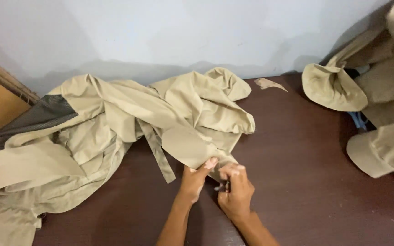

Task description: Trimming loose threads from a tan garment using small scissors on a work table.

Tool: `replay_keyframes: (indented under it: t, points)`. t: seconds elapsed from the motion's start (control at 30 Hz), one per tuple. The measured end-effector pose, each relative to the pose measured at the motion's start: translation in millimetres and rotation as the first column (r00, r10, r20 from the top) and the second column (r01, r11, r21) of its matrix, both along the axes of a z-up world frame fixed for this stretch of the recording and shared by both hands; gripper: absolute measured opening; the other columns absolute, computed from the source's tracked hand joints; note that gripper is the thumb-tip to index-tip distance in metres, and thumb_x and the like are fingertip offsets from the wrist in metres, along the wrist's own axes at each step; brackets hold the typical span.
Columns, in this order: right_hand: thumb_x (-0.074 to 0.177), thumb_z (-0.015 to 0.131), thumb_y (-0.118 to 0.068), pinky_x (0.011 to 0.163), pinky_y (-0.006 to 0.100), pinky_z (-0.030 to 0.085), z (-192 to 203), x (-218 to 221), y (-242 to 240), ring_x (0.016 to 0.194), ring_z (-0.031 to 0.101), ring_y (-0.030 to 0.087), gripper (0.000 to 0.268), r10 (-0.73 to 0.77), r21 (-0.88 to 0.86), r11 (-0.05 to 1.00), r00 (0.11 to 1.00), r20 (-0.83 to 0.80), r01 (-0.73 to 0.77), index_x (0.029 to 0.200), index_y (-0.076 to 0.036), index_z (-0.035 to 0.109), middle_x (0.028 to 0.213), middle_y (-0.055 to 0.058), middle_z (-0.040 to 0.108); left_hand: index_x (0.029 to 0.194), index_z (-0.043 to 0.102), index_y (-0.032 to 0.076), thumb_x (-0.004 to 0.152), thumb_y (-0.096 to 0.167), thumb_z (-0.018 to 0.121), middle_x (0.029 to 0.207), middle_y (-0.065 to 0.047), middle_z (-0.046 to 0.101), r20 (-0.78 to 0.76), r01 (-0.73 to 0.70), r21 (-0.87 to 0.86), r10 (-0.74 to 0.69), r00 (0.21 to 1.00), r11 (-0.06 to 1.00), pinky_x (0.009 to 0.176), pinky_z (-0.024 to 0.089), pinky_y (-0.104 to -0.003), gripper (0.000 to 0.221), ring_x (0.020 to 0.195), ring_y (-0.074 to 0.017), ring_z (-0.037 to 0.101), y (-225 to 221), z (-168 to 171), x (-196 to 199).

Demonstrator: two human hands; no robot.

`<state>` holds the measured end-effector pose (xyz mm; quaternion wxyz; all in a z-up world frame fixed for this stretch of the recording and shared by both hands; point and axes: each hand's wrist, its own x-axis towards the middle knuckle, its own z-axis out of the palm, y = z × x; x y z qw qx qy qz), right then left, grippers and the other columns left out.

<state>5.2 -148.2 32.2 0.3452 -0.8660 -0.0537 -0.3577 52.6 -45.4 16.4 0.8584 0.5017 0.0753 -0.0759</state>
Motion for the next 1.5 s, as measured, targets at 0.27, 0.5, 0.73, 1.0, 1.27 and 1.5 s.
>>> replay_keyframes:
  t: [0.27, 0.5, 0.73, 1.0, 1.27, 1.5]
  points:
    - [0.094, 0.038, -0.012, 0.060, 0.029, 0.041, 3.8, 8.2, -17.1, 0.069, 0.046, 0.018, 0.033, 0.010, -0.015, 1.000, 0.995, 0.098, -0.009, 0.116, 0.006, 0.054, 0.083, 0.011, 0.051, 0.119, 0.059, 0.006, 0.083, 0.020, 0.063, 0.115, -0.001, 0.061, 0.189, 0.039, -0.087, -0.022, 0.982, 0.995, 0.100, 0.040, -0.031, 0.039, 0.110, -0.0139, 0.053, 14.8, 5.4, -1.6]
    - [0.091, 0.058, -0.015, 0.052, 0.023, 0.037, 4.4, 4.1, -4.5, 0.065, 0.047, 0.012, 0.034, 0.001, -0.200, 0.979, 0.991, 0.133, 0.026, 0.123, -0.007, 0.059, 0.078, 0.002, 0.050, 0.120, 0.058, 0.004, 0.071, 0.025, 0.068, 0.117, -0.009, 0.064, -0.070, -0.059, -0.014, 0.058, 0.996, 0.998, 0.099, 0.046, -0.032, 0.055, 0.112, -0.0185, 0.058, 17.8, 23.3, -0.4]
    - [0.088, 0.064, -0.012, 0.053, 0.020, 0.040, 7.8, 5.7, -4.8, 0.065, 0.046, 0.010, 0.030, 0.039, -0.152, 0.988, 0.987, 0.155, -0.015, 0.116, -0.004, 0.063, 0.081, 0.000, 0.054, 0.116, 0.061, 0.002, 0.075, 0.022, 0.066, 0.113, -0.008, 0.066, -0.040, -0.061, -0.014, 0.060, 0.997, 0.998, 0.096, 0.046, -0.031, 0.046, 0.109, -0.0173, 0.059, 18.5, 22.6, -0.1]
    - [0.090, 0.058, -0.010, 0.065, 0.022, 0.048, 10.9, 6.0, -5.3, 0.073, 0.053, 0.014, 0.023, 0.145, -0.096, 0.987, 0.978, 0.151, -0.131, 0.111, -0.001, 0.064, 0.084, 0.006, 0.056, 0.116, 0.061, 0.002, 0.074, 0.023, 0.067, 0.111, -0.007, 0.066, -0.036, -0.051, -0.019, 0.050, 0.998, 0.999, 0.096, 0.046, -0.030, 0.047, 0.108, -0.0168, 0.058, 19.4, 15.7, 0.4]
    - [0.086, 0.063, -0.012, 0.065, 0.030, 0.046, 9.9, 12.2, -3.4, 0.077, 0.048, 0.021, 0.022, 0.148, 0.002, 0.989, 0.979, 0.142, -0.150, 0.099, 0.004, 0.055, 0.087, 0.012, 0.055, 0.117, 0.061, 0.006, 0.079, 0.027, 0.064, 0.114, -0.006, 0.065, 0.081, 0.087, 0.130, -0.098, 0.992, 0.988, 0.100, 0.042, -0.031, 0.044, 0.113, -0.0180, 0.057, 17.1, 7.3, 0.1]
    - [0.082, 0.054, 0.014, 0.072, 0.034, 0.045, 17.4, 18.3, -2.5, 0.080, 0.049, 0.025, 0.016, 0.138, -0.011, 0.990, 0.970, 0.200, -0.139, 0.095, 0.004, 0.059, 0.086, 0.012, 0.055, 0.114, 0.063, 0.008, 0.080, 0.028, 0.064, 0.112, -0.005, 0.067, 0.191, 0.045, 0.273, -0.100, 0.976, 0.961, 0.096, 0.046, -0.030, 0.040, 0.109, -0.0183, 0.060, 7.9, 1.9, -0.9]
